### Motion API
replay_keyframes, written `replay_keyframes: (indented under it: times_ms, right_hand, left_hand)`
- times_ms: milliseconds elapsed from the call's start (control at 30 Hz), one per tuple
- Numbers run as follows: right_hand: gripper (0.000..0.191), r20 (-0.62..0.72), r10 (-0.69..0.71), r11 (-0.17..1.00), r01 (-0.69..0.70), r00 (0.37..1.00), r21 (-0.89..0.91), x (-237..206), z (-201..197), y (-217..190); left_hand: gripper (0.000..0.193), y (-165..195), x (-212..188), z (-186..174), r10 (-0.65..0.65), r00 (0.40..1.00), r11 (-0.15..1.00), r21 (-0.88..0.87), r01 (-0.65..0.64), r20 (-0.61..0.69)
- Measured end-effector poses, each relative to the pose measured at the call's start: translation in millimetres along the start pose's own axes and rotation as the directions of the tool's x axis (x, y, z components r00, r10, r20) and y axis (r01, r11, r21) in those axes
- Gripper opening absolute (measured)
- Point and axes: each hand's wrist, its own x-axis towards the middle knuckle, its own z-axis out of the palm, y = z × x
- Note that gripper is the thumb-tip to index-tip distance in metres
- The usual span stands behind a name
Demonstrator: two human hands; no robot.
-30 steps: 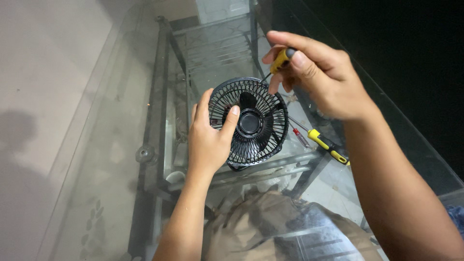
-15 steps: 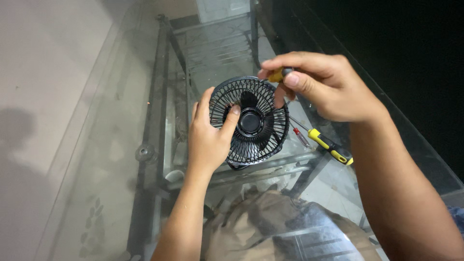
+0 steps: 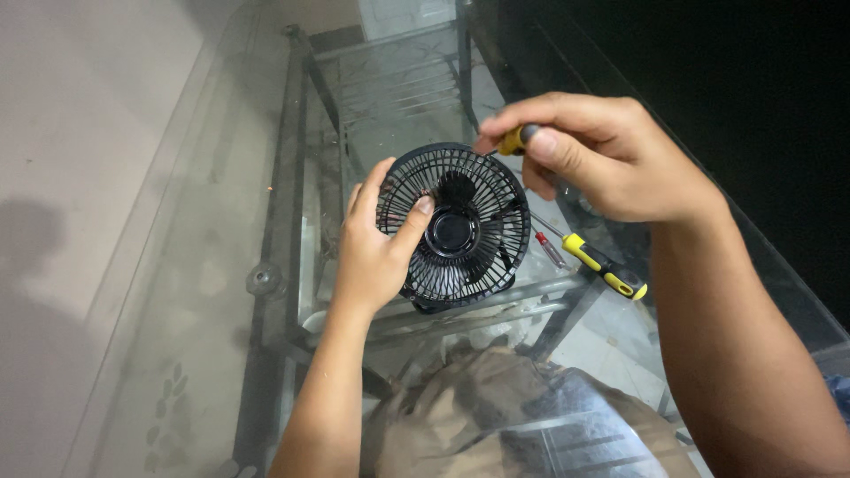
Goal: The person disassembles a small desk fan on a glass table. They use screwdrivers to unscrew the rear grille, remove the fan blades and set them aside, then continue unscrewing components from the motor housing and handle the power cord.
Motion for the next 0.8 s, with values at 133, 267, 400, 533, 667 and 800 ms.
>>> replay_keyframes:
  times_ms: [133,267,400,533,667,800]
  right_hand:
    - [0.030,-0.038,0.019,0.968,-0.009,0.999,0.249,-2.2,8.0,0.3]
    - [0.035,-0.017,-0.202,0.972,0.202,0.979,0.123,6.5,8.0,3.9]
    - [0.025,-0.061,-0.114,0.991,0.110,0.992,-0.077,2.9,2.5,-1.8]
    - [0.033,-0.082,-0.001,0.998,0.005,0.997,0.055,-1.6,6.1,-1.7]
    - [0.036,-0.093,-0.046,0.943,0.074,0.995,0.325,2.0,10.9,4.6]
    - [0.037,-0.058,-0.168,0.978,0.174,0.984,0.118,5.8,12.6,3.2]
  left_hand:
    - [0.060,-0.2,0.8,-1.0,0.033,0.999,0.999,0.018,-0.033,0.003]
    - [0.059,1.4,-0.4,-1.2,0.014,1.000,1.000,-0.009,-0.014,0.007]
    - [0.059,2.2,-0.4,-0.2,-0.007,1.000,1.000,-0.030,0.007,0.004]
    - [0.058,1.9,0.5,-1.0,0.031,0.999,0.999,-0.023,-0.031,0.005]
    - [0.058,1.8,0.6,-1.3,-0.003,1.000,1.000,-0.029,0.003,0.011]
    - [0.059,1.2,0.9,-0.2,0.019,1.000,1.000,-0.021,-0.019,0.002]
